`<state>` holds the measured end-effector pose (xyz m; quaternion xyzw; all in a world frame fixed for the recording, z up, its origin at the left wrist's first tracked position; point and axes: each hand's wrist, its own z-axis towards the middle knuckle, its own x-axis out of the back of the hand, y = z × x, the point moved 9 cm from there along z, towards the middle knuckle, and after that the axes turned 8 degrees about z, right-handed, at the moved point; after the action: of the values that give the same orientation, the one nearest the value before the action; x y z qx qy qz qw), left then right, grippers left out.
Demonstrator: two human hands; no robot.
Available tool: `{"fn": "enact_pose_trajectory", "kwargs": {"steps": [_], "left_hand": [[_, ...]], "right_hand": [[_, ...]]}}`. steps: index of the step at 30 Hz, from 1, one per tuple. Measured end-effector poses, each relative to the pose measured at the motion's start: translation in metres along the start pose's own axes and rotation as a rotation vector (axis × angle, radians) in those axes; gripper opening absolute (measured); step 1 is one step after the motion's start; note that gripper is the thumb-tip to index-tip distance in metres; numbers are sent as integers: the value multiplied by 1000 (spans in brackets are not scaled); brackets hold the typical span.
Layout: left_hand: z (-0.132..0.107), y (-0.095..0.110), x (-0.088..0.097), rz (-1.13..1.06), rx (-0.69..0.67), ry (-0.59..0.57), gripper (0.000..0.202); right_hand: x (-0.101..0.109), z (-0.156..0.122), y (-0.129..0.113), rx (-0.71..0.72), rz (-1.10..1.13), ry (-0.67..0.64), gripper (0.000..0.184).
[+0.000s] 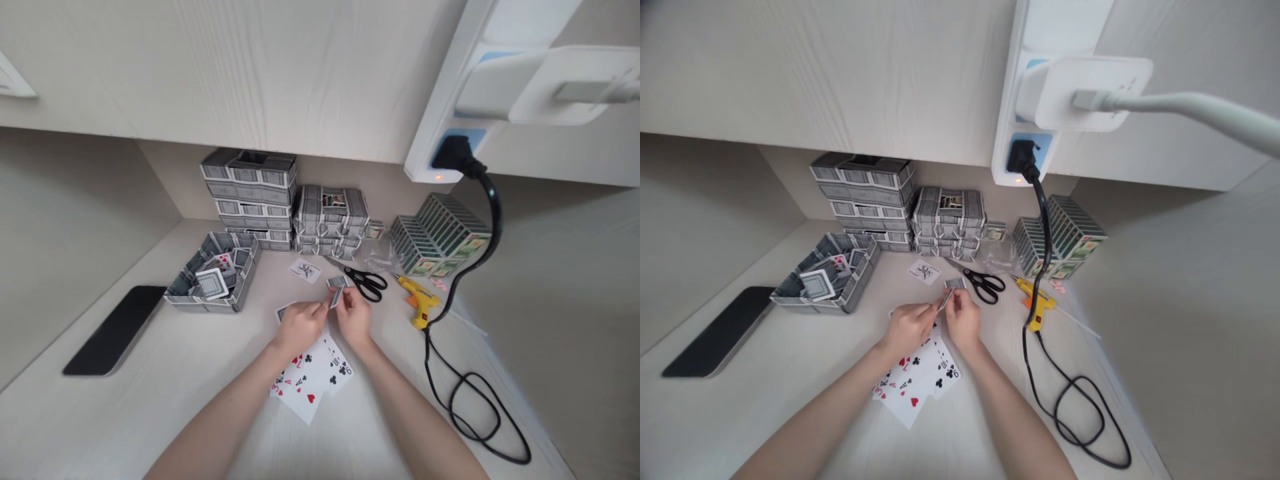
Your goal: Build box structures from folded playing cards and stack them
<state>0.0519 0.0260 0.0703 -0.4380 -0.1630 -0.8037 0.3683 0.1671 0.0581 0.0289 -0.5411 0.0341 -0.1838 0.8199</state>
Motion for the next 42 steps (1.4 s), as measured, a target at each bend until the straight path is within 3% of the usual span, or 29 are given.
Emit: {"fn": "enact_pose_trajectory", "kwargs": {"steps": [10, 23, 34, 42], "left_hand": [[-2, -16, -1, -50, 163, 22, 20], [-1, -1, -4, -19, 23, -2, 27], [-5, -29, 7, -125, 296, 115, 21], [-4, -21, 6, -157, 258, 131, 25]], "right_hand": [[-3, 1, -5, 53, -89, -22, 23], [3, -3, -4, 22, -147, 67, 15], [-14, 7, 11, -52, 76, -146, 24], [-9, 6, -3, 65, -143, -135, 27]]}}
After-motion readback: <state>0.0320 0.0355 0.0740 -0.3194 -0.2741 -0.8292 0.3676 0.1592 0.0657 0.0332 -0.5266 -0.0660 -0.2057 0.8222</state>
